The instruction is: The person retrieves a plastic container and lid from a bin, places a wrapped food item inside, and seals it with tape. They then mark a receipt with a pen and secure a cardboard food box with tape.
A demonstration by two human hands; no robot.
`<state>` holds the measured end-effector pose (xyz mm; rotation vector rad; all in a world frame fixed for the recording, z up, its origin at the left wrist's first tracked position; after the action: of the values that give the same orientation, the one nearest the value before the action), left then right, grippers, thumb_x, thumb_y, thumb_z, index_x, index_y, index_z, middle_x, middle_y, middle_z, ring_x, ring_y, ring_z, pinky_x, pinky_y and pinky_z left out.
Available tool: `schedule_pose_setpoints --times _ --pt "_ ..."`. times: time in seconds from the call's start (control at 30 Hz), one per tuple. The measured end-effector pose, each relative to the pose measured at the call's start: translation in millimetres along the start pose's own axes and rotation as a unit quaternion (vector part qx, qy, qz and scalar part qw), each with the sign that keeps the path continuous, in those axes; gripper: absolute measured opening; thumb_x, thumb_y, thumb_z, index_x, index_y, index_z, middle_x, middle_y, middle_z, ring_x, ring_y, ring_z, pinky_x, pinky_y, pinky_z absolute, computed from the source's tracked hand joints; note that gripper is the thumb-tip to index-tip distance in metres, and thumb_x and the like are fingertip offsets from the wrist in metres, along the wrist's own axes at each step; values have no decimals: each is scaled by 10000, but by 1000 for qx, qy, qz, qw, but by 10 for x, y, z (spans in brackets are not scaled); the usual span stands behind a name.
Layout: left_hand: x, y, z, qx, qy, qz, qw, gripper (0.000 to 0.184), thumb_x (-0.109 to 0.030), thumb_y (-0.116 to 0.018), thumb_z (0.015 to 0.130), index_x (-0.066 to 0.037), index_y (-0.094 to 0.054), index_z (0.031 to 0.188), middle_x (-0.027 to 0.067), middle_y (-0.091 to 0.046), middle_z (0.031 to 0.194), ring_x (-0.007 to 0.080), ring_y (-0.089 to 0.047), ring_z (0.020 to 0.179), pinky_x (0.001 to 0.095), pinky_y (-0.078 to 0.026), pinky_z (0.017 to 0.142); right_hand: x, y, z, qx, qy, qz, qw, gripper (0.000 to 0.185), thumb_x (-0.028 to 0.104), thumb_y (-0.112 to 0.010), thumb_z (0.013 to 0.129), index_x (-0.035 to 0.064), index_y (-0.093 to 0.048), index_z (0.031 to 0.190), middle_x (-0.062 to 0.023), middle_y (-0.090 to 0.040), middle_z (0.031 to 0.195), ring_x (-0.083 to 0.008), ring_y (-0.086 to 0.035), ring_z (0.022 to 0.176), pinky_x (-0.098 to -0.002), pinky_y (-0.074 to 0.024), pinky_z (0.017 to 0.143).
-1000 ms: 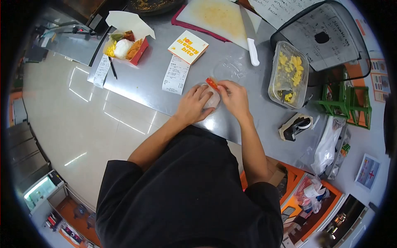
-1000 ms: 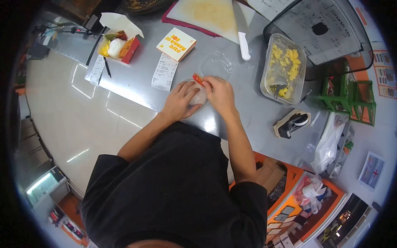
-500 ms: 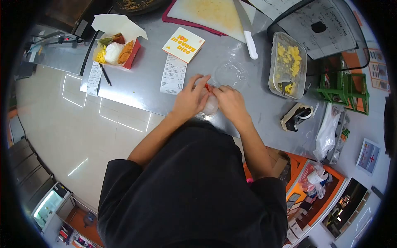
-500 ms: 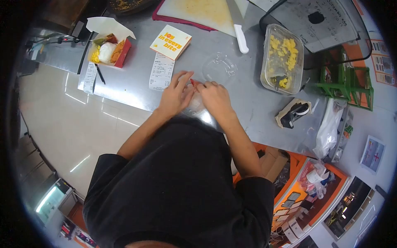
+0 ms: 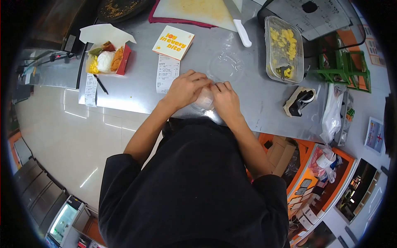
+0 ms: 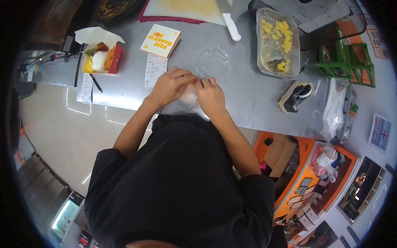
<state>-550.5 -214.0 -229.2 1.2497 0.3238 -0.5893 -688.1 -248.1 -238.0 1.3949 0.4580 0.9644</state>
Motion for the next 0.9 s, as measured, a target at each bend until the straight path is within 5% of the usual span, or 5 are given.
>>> schedule_pose_setpoints --times 0.37,0.53,0.77,0.83,0.9 --pt "-71 -142 -327 71 -44 109 991 473 -100 -693 863 -138 -677 1334 6 -654 1402 260 -575 1297 443 -449 1057 -33 4 -465 -135 9 22 991 356 93 -694 780 26 -736 1127 -63 -695 1151 -274 -628 1028 -370 -521 767" --pt "-203 -147 -409 105 -19 179 978 532 -258 -657 933 -103 -594 1438 62 -594 1477 315 -489 1407 534 -363 1132 -14 24 -625 -131 6 19 991 395 84 -672 821 30 -720 1210 -71 -666 1321 -316 -590 1191 -448 -503 890" --pt "-480 -268 -429 153 44 178 971 642 -397 -585 1000 -79 -461 1544 100 -443 1606 322 -311 1537 625 -202 1208 -200 79 -615 -89 -25 136 986 386 40 -651 843 8 -701 1224 -100 -658 1339 -360 -574 1234 -483 -481 963" --pt "-491 -323 -465 153 52 177 971 664 -402 -588 996 -69 -443 1551 109 -429 1612 316 -311 1537 625 -196 1211 -434 42 -590 -114 -56 300 945 387 42 -663 883 -12 -663 1267 -153 -647 1335 -385 -573 1232 -483 -472 998" --pt "-491 -351 -508 141 45 187 971 705 -410 -598 985 -51 -411 1562 135 -388 1632 304 -326 1531 629 -189 1214 -798 62 -574 -243 -217 264 908 380 117 -690 955 4 -633 1313 -172 -657 1321 -320 -610 1193 -407 -515 945"
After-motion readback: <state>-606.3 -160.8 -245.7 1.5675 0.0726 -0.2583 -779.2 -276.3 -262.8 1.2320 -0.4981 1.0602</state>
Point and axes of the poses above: each hand's wrist, its own z-axis towards the middle knuckle, its own y-axis out of the back of the hand, x = y × z, the point moved 7 cm from there along z, towards the middle knuckle
